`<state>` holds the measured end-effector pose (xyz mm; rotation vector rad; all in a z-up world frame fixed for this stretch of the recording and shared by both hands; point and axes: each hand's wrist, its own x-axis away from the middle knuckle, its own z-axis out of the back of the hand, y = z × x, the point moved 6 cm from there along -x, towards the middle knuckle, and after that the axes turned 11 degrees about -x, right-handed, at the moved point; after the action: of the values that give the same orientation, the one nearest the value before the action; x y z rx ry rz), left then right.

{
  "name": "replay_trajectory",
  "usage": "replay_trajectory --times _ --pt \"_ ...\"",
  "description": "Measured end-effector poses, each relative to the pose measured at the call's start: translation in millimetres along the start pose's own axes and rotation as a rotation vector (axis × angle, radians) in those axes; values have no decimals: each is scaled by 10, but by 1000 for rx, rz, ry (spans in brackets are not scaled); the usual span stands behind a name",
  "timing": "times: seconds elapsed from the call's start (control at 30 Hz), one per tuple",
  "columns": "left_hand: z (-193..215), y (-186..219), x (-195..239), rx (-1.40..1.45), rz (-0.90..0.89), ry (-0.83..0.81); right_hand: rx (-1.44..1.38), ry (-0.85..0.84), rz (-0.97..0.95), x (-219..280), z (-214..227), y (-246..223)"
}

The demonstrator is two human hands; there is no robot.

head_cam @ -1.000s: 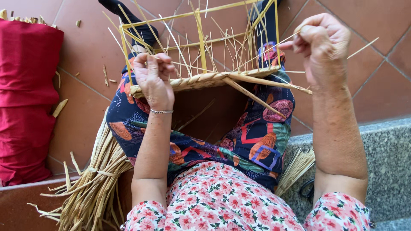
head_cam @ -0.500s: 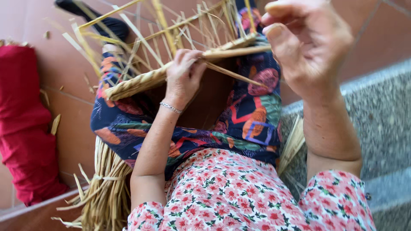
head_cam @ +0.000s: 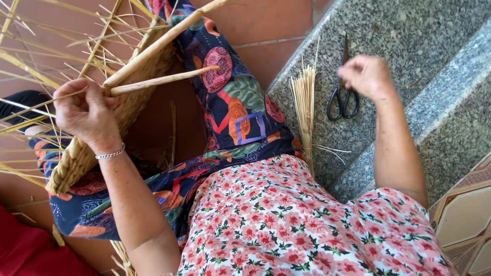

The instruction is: The person weaves a basket by hand, interlacing dried plant fibers through a rectangular frame. They use shears to trim excess material and continue weaving the base and sides.

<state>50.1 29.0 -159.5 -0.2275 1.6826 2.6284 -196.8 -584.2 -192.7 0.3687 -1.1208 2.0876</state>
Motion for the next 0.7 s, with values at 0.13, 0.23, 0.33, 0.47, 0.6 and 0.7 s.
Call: replay_trajectory --times 0.13,0.23,0.33,0.47,0.6,0.7 --pt "3 -9 -37 79 113 -17 505 78 -63 211 -182 993" --pt "-36 44 -34 116 185 8 440 173 178 326 -359 1146" --pt "-63 237 25 235 154 -1 391 141 98 315 -371 1183" --pt "24 487 274 -5 43 90 -373 191 -34 316 -287 1024" --pt "19 598 420 -148 -23 139 -824 126 65 450 -240 572" --pt "31 696 447 -289 -79 177 -838 -113 178 557 -610 -248"
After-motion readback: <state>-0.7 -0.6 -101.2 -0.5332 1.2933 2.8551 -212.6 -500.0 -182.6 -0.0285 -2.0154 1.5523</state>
